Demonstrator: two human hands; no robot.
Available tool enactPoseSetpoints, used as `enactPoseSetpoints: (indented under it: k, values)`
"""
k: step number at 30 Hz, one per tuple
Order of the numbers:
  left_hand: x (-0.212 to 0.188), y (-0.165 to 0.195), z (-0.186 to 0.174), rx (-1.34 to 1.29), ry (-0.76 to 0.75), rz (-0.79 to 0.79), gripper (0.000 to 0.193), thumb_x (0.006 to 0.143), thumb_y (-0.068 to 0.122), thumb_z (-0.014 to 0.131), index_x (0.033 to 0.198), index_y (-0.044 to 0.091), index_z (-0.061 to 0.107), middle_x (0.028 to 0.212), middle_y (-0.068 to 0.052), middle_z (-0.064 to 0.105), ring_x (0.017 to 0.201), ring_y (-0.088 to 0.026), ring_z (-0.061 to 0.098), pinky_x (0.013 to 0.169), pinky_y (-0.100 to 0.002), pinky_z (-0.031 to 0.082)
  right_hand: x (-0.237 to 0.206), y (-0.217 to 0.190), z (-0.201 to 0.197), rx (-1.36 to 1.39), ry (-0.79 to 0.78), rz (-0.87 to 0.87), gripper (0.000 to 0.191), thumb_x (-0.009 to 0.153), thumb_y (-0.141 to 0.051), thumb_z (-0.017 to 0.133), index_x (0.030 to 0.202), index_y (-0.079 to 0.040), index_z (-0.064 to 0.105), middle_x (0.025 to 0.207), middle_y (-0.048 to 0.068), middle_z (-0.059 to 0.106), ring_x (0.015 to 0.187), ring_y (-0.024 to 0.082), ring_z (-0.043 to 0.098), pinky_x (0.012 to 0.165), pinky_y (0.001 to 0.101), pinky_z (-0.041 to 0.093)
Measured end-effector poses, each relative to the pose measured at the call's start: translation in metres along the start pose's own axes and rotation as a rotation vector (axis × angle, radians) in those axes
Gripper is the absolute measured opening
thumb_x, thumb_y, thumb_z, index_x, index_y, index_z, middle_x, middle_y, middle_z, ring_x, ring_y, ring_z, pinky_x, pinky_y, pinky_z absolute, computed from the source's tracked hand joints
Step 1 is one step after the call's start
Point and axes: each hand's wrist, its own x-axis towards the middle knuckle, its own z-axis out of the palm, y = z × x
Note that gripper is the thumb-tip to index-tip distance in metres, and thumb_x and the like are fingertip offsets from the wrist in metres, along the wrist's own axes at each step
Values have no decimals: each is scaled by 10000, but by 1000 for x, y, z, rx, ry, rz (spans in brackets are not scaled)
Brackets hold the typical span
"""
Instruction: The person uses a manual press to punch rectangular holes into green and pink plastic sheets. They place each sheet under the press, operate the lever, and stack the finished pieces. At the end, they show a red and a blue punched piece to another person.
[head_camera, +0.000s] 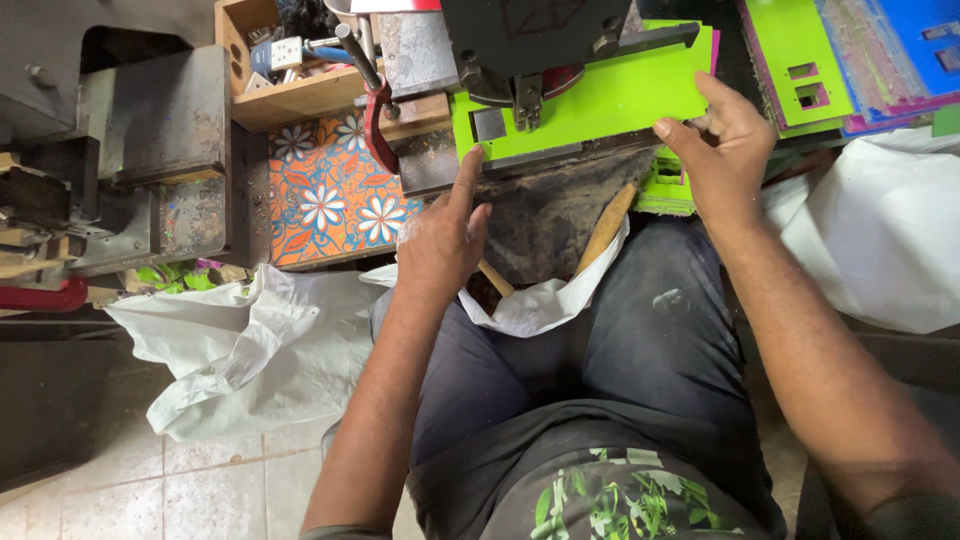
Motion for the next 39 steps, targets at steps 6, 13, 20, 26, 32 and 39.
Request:
enactPoseSetpoints:
  k: [6, 13, 20, 26, 32, 39]
  values:
    - [-1, -7, 5, 11, 19, 18, 771, 938, 203, 739, 1595, 238, 337, 845, -147, 697, 727, -370, 692, 630, -512, 526, -3, 4, -1, -21, -11, 27, 583, 1022, 75, 783, 1530, 95, 497, 1207, 108, 731, 1005, 94, 697, 871, 208, 553]
    - [-6, -10, 4, -222, 161, 187, 516, 987, 176, 724, 1432, 44, 498, 862, -101, 695, 740, -322, 691, 655, -446, 535, -10, 7, -2, -103, -31, 9, 709, 1000, 86, 829, 1572, 106, 411, 903, 26, 645, 752, 40, 548, 677, 176, 439]
    - [-8, -2, 9, -134, 62, 333, 259, 938, 265, 768, 866, 71, 612, 748, -92, 652, 702, -324, 680, 608, -466, 512, -21, -1, 3, 236, 270, 333, 258, 1047, -184, 748, 1061, -78, 513, 778, -19, 518, 552, 79, 462, 456, 247, 355]
    - [-11, 11, 23, -156, -7, 365, 315, 924, 271, 771, 776, 62, 587, 741, -120, 623, 708, -350, 646, 617, -476, 515, -35, -13, 15, 424, 129, 343, 518, 1108, -407, 613, 744, -149, 352, 634, -20, 359, 480, 85, 336, 415, 252, 284]
    - [-11, 9, 29, -106, 24, 385, 225, 937, 194, 731, 808, 57, 608, 789, -121, 631, 745, -342, 652, 646, -468, 532, -33, -13, 16, 343, 125, 299, 505, 1132, -385, 584, 765, -141, 338, 646, -35, 335, 507, 67, 297, 428, 252, 252]
    - [-9, 6, 21, -157, 142, 293, 234, 931, 184, 769, 812, 58, 612, 751, -102, 625, 663, -318, 646, 586, -446, 509, -11, -6, -20, -59, 90, -89, 315, 1161, -245, 744, 1207, -24, 523, 956, 48, 607, 736, 91, 522, 645, 216, 437]
